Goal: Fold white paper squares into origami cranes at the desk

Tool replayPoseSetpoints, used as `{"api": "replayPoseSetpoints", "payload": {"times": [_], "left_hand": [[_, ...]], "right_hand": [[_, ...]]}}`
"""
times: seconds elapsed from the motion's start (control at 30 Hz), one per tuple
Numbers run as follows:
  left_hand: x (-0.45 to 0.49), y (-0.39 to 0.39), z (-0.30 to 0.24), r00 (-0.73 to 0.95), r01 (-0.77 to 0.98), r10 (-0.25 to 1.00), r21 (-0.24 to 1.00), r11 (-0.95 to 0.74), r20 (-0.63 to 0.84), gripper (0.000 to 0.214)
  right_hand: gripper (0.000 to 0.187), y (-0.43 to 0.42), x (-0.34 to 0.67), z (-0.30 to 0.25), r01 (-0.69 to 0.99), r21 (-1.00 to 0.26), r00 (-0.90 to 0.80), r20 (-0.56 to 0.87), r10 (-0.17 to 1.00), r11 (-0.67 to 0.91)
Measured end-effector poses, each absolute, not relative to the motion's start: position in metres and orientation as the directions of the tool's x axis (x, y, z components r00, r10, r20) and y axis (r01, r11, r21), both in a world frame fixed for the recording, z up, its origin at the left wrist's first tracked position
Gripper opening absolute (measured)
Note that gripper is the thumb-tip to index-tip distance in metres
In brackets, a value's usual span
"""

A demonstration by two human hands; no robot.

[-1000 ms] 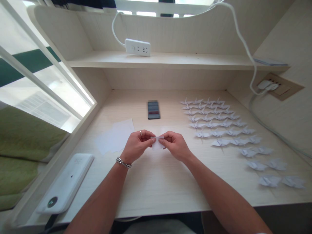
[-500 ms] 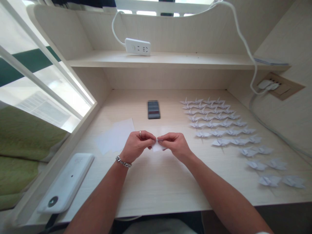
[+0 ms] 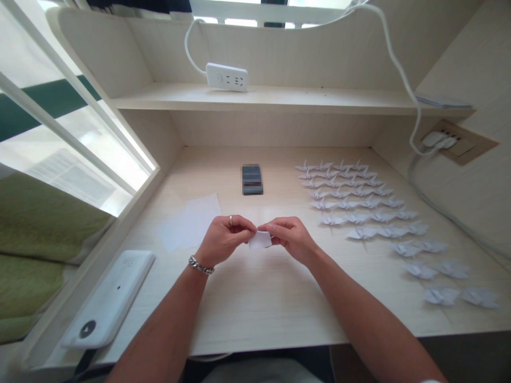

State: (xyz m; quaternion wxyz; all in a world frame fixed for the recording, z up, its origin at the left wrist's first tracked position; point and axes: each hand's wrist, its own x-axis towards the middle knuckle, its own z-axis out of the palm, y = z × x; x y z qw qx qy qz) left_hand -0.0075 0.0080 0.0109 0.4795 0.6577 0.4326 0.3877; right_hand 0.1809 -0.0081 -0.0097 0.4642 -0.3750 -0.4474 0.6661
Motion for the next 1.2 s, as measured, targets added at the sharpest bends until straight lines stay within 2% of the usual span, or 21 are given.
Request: {"api": "replayPoseSetpoints", "payload": {"times": [0.17,0.5,0.7,0.8,1.0,1.2], "left_hand": [[-0.005,0.007,0.007,0.347,0.244,0.934,0.955,-0.172,0.08,0.008],[-0.006,0.008,0.014,0.36,0.185,0.93,0.972,-0.142,0.068,0.008],[-0.002,0.009,0.009,0.293,-0.032,0.956,0.999,-0.01,0.019,0.013],[-0.001,0.009,0.004,0.275,-0.113,0.96,0.994,-0.01,0.041,0.018],[0.003,0.008,-0.001,0.21,-0.069,0.973,0.994,-0.086,0.099,0.025],[0.003,0.008,0.001,0.21,-0.036,0.975,0.997,-0.068,0.074,0.025]], "right_hand": [[0.024,-0.007,0.18,-0.011,-0.181,-0.966,-0.232,-0.142,0.962,-0.186],[0.024,-0.008,0.181,-0.009,-0.125,-0.988,-0.204,-0.06,0.977,-0.087],[0.019,-0.01,0.178,-0.01,-0.072,-0.997,-0.103,0.003,0.995,-0.004],[0.018,-0.013,0.176,-0.011,-0.06,-0.996,-0.065,0.066,0.996,0.063],[0.015,-0.018,0.172,-0.008,0.062,-0.978,-0.047,0.197,0.979,0.2],[0.015,-0.016,0.173,-0.006,0.033,-0.991,-0.089,0.126,0.988,0.129]]}}
